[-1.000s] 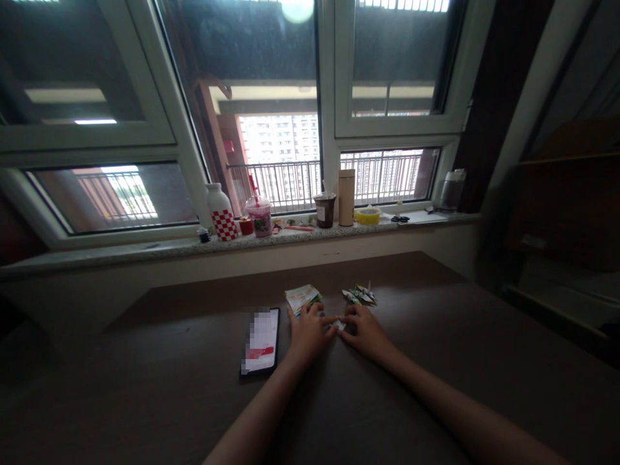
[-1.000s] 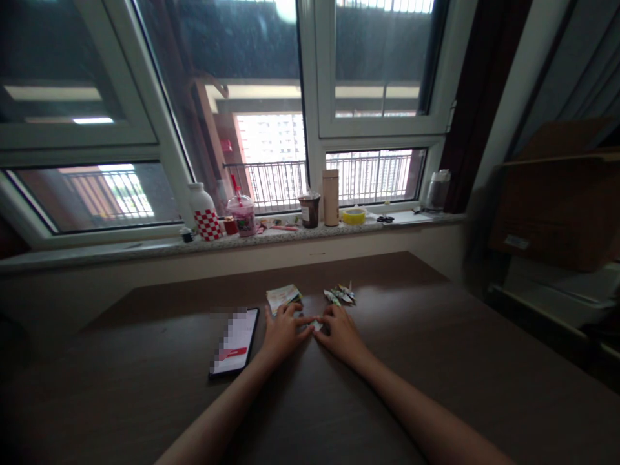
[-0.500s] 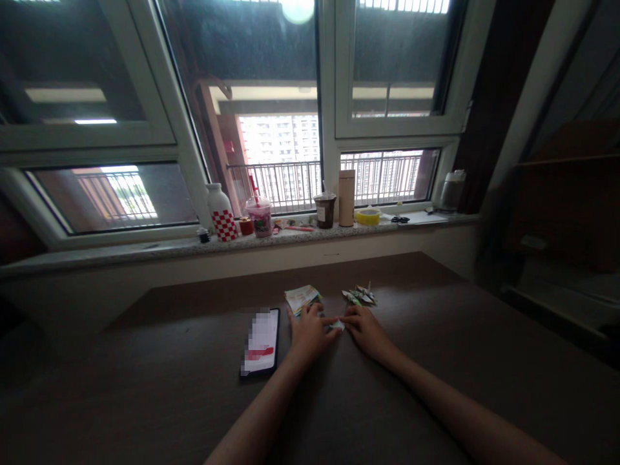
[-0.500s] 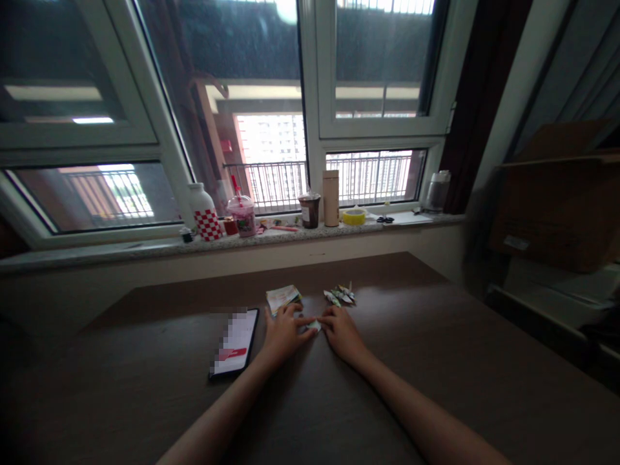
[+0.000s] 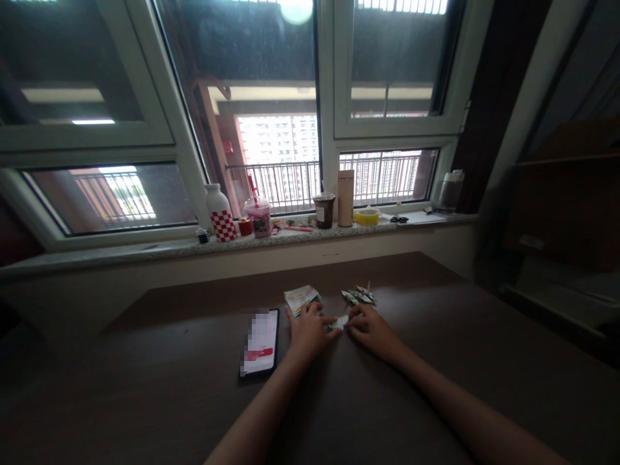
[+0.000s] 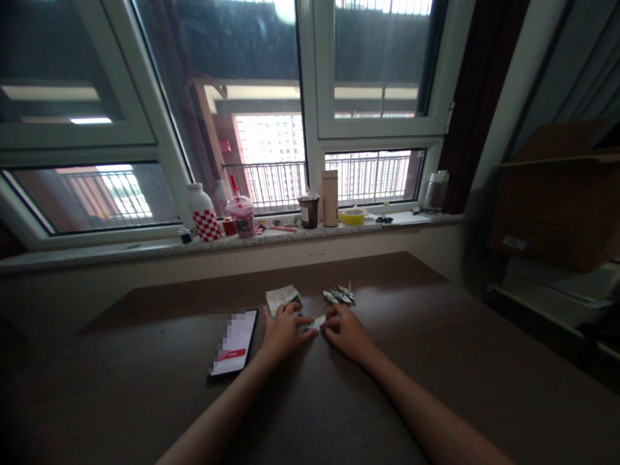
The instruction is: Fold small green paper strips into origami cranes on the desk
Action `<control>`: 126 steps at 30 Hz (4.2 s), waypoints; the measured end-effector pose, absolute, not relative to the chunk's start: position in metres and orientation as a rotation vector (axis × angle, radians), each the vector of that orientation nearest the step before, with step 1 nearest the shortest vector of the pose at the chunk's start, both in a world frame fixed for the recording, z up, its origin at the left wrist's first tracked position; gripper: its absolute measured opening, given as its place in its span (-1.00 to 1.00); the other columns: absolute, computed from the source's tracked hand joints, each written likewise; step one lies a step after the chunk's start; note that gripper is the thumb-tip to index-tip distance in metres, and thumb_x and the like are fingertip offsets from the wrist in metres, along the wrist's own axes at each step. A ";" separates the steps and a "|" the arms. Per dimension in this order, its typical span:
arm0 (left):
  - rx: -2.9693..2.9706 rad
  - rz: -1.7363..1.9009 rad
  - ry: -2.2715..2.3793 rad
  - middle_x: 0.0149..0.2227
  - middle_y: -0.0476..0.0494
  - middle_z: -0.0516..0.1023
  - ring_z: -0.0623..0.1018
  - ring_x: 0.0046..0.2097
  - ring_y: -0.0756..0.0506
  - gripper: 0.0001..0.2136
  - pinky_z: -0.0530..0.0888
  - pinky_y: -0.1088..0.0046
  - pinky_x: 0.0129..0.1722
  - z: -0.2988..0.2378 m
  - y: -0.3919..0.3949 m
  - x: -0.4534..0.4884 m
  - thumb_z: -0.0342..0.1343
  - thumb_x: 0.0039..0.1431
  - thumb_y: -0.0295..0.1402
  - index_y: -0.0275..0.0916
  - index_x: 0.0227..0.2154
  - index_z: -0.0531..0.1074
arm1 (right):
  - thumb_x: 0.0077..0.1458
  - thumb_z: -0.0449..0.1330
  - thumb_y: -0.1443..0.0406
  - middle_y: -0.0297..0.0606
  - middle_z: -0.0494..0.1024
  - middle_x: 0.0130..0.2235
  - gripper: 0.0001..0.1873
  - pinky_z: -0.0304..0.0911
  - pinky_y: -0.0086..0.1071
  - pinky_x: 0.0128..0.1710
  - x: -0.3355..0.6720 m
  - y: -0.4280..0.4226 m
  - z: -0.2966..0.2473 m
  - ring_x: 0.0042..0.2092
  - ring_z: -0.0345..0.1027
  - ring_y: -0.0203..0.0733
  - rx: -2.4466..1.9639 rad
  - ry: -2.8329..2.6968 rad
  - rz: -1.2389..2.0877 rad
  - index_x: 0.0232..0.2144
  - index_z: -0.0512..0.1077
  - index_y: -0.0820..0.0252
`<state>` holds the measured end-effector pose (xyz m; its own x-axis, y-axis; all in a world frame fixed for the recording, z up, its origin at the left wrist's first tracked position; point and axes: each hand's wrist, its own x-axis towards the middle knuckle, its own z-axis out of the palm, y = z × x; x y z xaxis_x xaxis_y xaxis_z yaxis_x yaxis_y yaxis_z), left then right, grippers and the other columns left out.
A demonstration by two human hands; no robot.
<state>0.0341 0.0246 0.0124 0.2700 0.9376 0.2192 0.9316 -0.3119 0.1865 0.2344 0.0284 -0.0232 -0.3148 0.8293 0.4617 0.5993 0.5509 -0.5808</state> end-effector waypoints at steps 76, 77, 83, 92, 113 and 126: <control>2.503 0.493 1.822 0.14 -0.02 0.39 0.28 0.18 -0.32 -0.76 -0.20 -0.45 0.17 0.004 0.023 0.034 0.14 0.13 0.01 0.31 -0.13 0.53 | 0.02 0.27 0.25 -0.12 0.44 -0.20 -0.82 0.26 -0.16 -0.05 0.227 0.021 -0.021 -0.07 0.28 0.00 -1.507 -1.976 0.067 -0.30 0.64 -0.04; 2.505 0.502 1.818 0.13 -0.02 0.40 0.28 0.17 -0.32 -0.76 -0.21 -0.46 0.16 0.004 0.024 0.034 0.14 0.13 0.01 0.31 -0.13 0.53 | 0.02 0.27 0.24 -0.12 0.44 -0.21 -0.82 0.26 -0.16 -0.06 0.227 0.022 -0.021 -0.08 0.28 0.00 -1.529 -1.964 0.042 -0.30 0.64 -0.04; 2.512 0.530 1.801 0.12 -0.02 0.41 0.30 0.16 -0.33 -0.77 -0.22 -0.48 0.15 0.002 0.025 0.033 0.14 0.12 0.01 0.30 -0.15 0.54 | 0.04 0.24 0.27 -0.07 0.43 -0.18 -0.80 0.26 -0.12 -0.10 0.227 0.024 -0.023 -0.06 0.26 0.05 -1.649 -1.866 -0.028 -0.29 0.64 -0.04; 2.477 0.567 1.801 0.10 -0.01 0.41 0.30 0.16 -0.32 -0.76 -0.22 -0.47 0.17 0.000 0.024 0.032 0.12 0.13 0.03 0.30 -0.16 0.55 | 0.08 0.21 0.24 -0.13 0.45 -0.21 -0.80 0.26 -0.20 -0.10 0.235 0.033 -0.029 -0.10 0.28 -0.04 -1.595 -1.883 -0.007 -0.28 0.63 -0.03; 2.450 0.628 1.781 0.07 -0.02 0.42 0.31 0.15 -0.29 -0.78 -0.29 -0.49 0.14 -0.006 0.024 0.033 0.17 0.12 -0.03 0.30 -0.15 0.54 | 0.11 0.14 0.14 -0.13 0.43 -0.07 -0.76 0.19 -0.22 -0.02 0.216 0.032 -0.012 0.07 0.25 -0.01 -1.850 -1.915 0.066 -0.23 0.50 0.10; 2.483 0.661 1.791 -0.03 -0.02 0.45 0.34 0.10 -0.26 -0.81 -0.23 -0.49 0.15 -0.009 0.024 0.033 0.09 0.22 -0.10 0.26 -0.15 0.55 | 0.00 0.22 0.07 -0.10 0.37 0.00 -0.53 0.14 -0.10 0.07 0.206 0.024 -0.014 0.11 0.21 0.06 -1.849 -1.903 0.103 -0.04 0.39 0.10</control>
<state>0.0335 0.0236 -0.0090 0.2570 0.9086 0.3292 0.9046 -0.3461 0.2488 0.2064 0.0245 -0.0140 0.0297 0.9582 0.2844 0.9221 0.0836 -0.3779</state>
